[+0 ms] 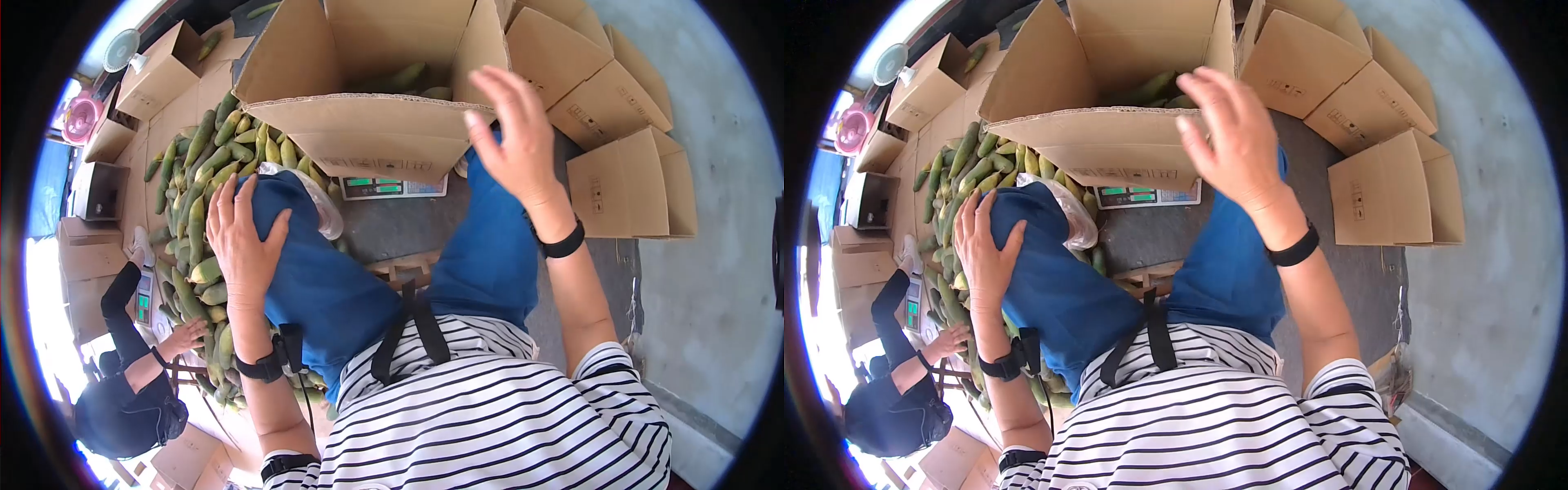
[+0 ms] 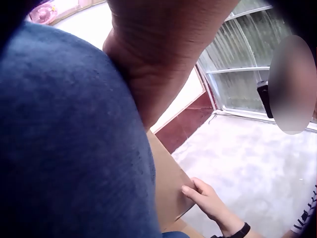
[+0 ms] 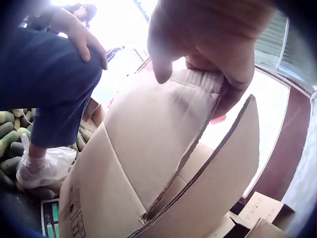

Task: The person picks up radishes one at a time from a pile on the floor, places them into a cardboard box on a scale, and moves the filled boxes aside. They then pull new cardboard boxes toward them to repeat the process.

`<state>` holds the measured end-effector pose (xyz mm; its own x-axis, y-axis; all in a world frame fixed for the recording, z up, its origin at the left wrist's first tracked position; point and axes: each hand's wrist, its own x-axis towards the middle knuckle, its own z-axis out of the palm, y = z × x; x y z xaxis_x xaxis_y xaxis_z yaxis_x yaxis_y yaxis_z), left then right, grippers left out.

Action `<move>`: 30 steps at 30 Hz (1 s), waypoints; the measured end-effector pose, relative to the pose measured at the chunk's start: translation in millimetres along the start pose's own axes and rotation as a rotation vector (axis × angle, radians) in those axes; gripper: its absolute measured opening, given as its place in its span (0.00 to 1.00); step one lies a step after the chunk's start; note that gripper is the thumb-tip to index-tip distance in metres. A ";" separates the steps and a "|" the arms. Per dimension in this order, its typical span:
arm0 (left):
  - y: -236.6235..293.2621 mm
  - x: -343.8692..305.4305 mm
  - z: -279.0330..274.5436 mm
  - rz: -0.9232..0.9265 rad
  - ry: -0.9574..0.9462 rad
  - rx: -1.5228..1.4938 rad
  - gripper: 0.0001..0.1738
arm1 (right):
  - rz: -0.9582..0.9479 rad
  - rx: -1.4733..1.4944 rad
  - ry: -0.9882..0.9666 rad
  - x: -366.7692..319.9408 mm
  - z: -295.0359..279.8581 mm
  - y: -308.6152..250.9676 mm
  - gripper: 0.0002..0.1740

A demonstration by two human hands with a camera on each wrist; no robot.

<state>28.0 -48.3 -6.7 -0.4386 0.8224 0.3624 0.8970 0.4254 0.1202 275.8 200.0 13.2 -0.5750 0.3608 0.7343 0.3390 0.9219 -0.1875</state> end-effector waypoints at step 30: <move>-21.2 -8.3 9.2 -0.032 0.099 -0.012 0.39 | 0.341 -0.364 -0.475 -122.1 -32.3 13.7 0.27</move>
<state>12.2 -60.6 -20.8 -0.4599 0.7669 0.4476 0.8835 0.4456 0.1442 374.7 164.0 -57.9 -0.6276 0.7218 0.2917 0.7398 0.6696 -0.0655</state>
